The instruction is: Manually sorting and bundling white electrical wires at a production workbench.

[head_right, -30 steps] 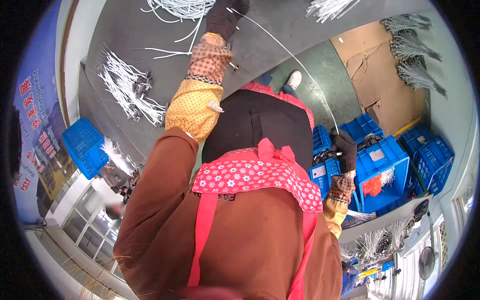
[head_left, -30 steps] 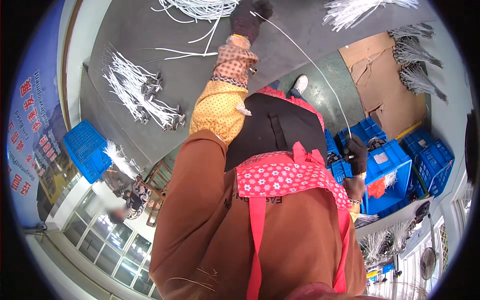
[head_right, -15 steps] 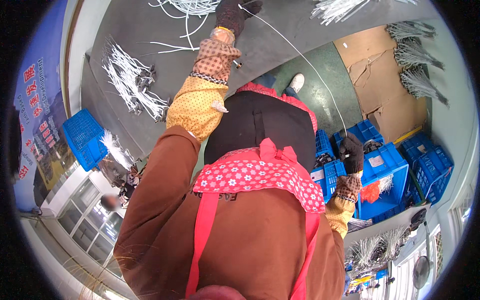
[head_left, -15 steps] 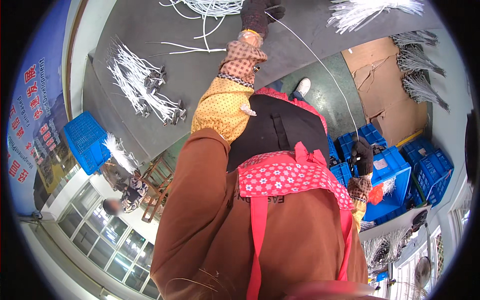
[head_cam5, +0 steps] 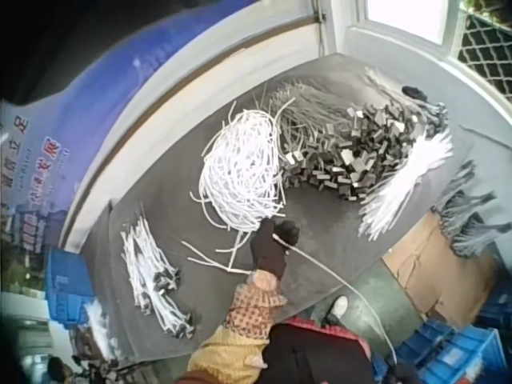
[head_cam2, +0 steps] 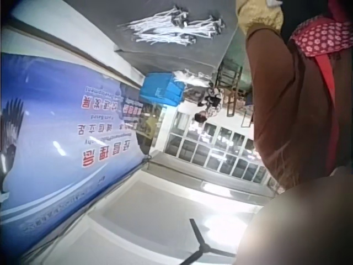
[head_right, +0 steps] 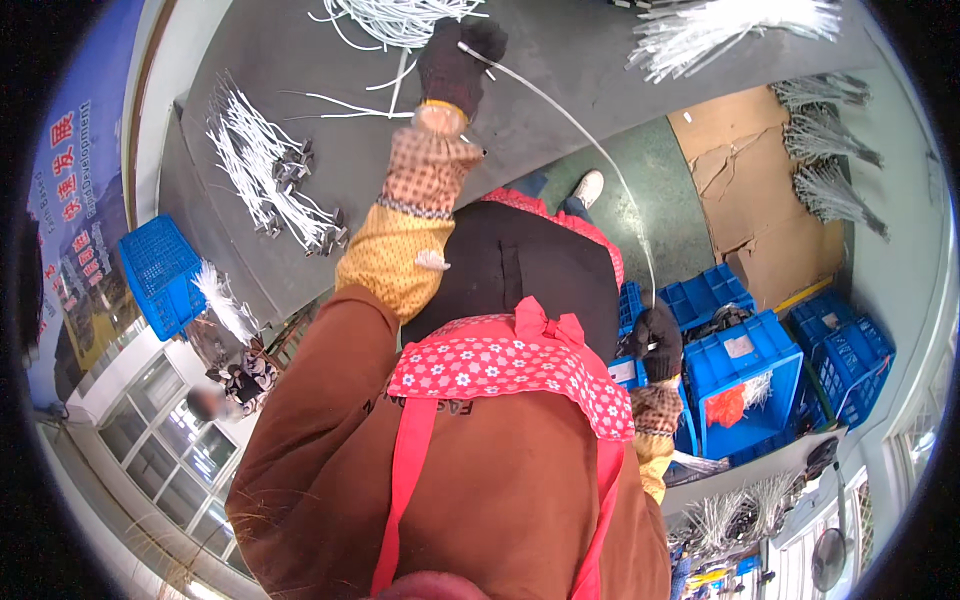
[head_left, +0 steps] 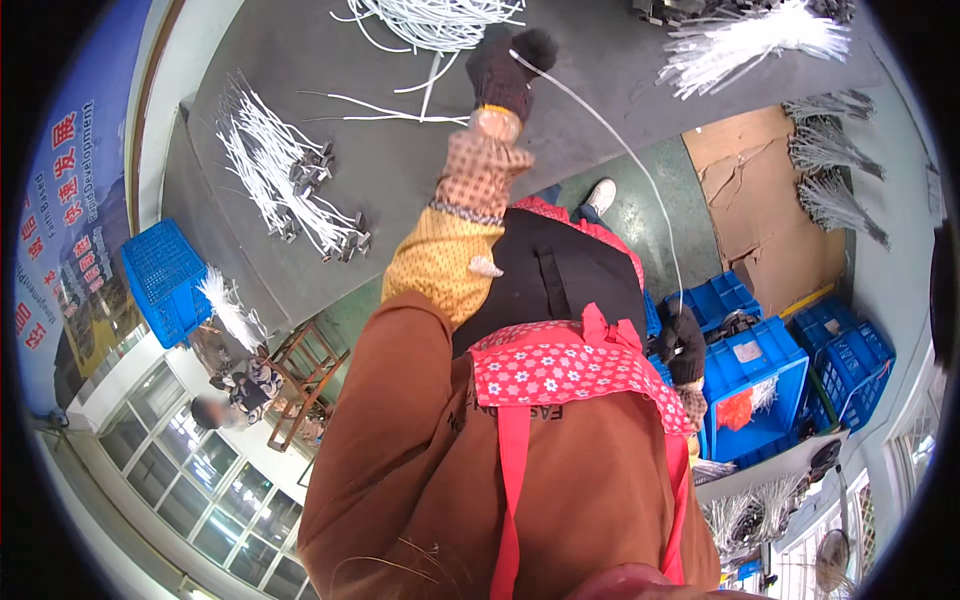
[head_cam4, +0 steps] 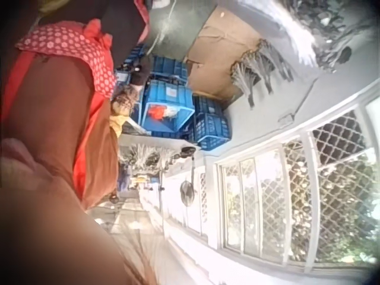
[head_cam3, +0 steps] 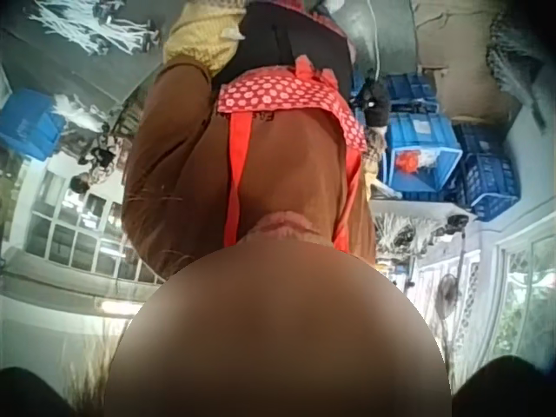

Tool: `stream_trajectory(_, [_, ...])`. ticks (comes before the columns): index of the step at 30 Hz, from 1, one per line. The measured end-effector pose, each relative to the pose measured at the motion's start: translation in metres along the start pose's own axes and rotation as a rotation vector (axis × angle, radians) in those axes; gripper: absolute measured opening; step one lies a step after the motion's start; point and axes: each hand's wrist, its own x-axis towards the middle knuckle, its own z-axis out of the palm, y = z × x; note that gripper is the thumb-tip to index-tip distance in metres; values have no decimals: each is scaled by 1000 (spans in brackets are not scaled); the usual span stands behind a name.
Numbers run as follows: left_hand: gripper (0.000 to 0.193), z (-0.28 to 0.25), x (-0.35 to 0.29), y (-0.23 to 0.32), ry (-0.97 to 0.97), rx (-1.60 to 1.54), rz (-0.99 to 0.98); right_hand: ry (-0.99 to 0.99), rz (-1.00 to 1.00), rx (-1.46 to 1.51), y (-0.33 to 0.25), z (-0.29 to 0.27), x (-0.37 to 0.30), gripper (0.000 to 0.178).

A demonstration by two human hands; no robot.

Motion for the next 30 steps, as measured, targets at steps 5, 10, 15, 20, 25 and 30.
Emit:
stream_trajectory(5, [34,-1,-33,74,-194,374,-56,-121,142,-451,-51,63,20,32])
stream_trajectory(10, [27,-41,-39,78,-486,576,178,-183,-2,-593,-95,163,90,32])
stream_trajectory(15, [26,-95,-42,31,-500,1607,1200,-351,-46,-409,-84,210,144,34])
stream_trajectory(20, [36,-135,-8,79,-334,401,120,-533,-157,-552,-78,200,118,35])
stream_trajectory(25, [29,-98,-24,30,-545,96,-49,-725,-554,-789,-73,214,127,35])
stream_trajectory(30, [28,-57,-21,45,-204,159,-10,-654,-64,-546,-78,222,120,19])
